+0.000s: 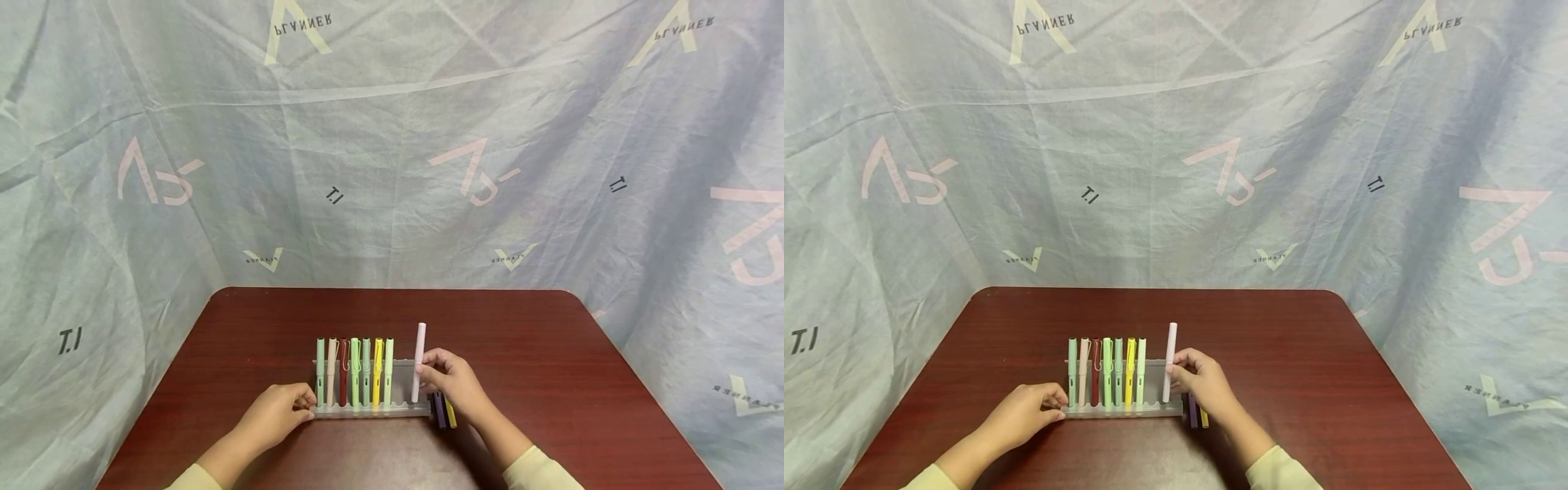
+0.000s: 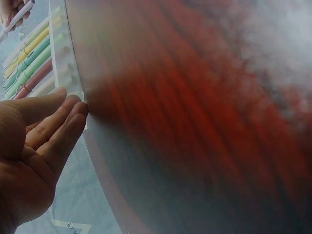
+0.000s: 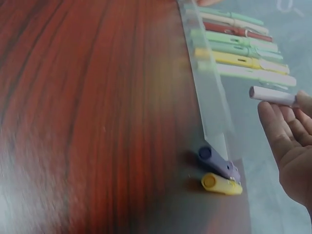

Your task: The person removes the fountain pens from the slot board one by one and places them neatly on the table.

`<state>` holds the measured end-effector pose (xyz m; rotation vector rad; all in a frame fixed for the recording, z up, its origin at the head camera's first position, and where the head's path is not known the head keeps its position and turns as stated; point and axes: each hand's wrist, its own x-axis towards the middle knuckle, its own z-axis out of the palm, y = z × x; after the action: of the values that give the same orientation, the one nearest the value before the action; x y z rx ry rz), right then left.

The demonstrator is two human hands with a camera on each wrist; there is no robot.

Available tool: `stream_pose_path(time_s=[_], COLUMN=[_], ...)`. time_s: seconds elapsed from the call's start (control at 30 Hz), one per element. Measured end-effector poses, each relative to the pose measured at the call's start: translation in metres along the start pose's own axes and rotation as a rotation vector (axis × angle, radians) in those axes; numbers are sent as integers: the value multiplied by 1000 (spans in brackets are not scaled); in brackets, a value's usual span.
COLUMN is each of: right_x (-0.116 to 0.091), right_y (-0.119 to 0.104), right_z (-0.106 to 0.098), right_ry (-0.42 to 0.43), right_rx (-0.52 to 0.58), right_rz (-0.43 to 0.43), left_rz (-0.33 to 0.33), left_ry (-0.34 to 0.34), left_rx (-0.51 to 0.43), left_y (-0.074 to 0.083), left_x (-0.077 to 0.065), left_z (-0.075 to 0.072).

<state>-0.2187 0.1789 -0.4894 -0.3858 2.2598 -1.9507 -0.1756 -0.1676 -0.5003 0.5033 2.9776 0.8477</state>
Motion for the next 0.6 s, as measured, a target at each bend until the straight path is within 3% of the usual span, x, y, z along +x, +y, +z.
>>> stream_pose_path(time_s=[0.6], right_x=[-7], right_y=[9], right_z=[-47], right_ry=[26], right_rx=[-33], right_rz=[111], left_rz=[-11], left_ry=[-4], left_rx=[-1], left_y=[1], left_x=[1], left_z=[-1])
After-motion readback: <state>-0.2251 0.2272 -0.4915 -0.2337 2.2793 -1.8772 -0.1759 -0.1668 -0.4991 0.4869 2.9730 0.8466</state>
